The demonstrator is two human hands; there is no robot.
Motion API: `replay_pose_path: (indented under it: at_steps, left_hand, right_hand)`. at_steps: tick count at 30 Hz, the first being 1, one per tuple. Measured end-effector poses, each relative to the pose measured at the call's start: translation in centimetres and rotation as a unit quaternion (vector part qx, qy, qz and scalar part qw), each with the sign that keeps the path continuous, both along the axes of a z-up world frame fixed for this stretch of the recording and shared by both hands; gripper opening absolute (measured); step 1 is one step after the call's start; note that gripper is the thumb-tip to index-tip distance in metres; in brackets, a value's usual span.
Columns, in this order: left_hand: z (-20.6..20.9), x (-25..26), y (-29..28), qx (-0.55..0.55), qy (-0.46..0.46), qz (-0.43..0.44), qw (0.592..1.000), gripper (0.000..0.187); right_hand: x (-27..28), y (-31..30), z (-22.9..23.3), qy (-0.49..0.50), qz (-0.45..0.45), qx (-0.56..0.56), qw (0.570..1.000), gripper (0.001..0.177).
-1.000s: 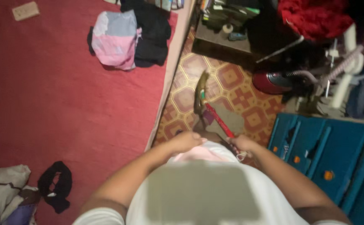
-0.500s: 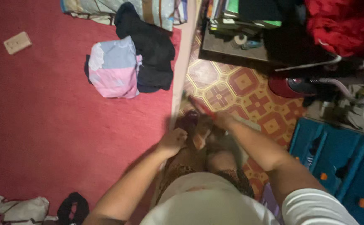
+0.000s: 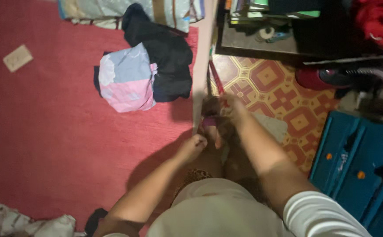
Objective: The person organizes a cluttered room by sorting clothes from a drawer and a pile on the bed, then sweeps the floor with a broom. They handle various garments and a broom to tidy the space.
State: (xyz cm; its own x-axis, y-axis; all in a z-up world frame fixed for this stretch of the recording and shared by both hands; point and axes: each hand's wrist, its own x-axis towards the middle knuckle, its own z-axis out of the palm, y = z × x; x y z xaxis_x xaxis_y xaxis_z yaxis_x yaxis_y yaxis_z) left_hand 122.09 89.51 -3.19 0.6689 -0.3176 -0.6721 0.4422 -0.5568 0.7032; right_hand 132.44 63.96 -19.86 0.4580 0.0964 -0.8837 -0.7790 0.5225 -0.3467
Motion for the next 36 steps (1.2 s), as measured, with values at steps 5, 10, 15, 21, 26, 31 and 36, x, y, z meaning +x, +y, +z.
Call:
replay_pose_path:
  at_steps: [5,10,15,21,26,31,36]
  left_hand:
    - [-0.9,3.6,-1.0,-0.003,-0.060,-0.047,0.997,0.029]
    - [-2.7,4.2,-2.0,-0.006,-0.063,0.000,0.998,0.027]
    - [-5.2,2.5,-1.3,-0.213,0.069,0.160,0.961,0.018]
    - [-6.8,1.4,1.1,-0.079,-0.052,0.005,0.996,0.031]
    - [-5.3,0.8,2.2,-0.014,-0.028,0.063,0.998,0.026]
    - [-3.2,1.4,2.0,-0.003,-0.051,0.040,0.998,0.030]
    - [-2.0,3.6,1.1,-0.037,0.026,0.069,0.997,0.027]
  right_hand:
    - [-6.0,2.5,6.7,0.128,-0.284,0.153,0.938,0.006]
    - [-12.6,0.5,19.2,0.082,0.050,-0.042,0.994,0.006]
    - [-5.9,2.9,17.6,-0.046,0.085,-0.117,0.988,0.008]
    - [7.2,0.5,5.0,-0.047,0.045,-0.040,0.997,0.014]
    - [9.9,-1.5,2.5,0.174,-0.101,0.111,0.973,0.014]
    - [0.2,2.0,13.0,0.143,-0.043,-0.016,0.989,0.016]
    - [-1.2,3.2,15.1,-0.007,0.037,-0.091,0.995,0.010]
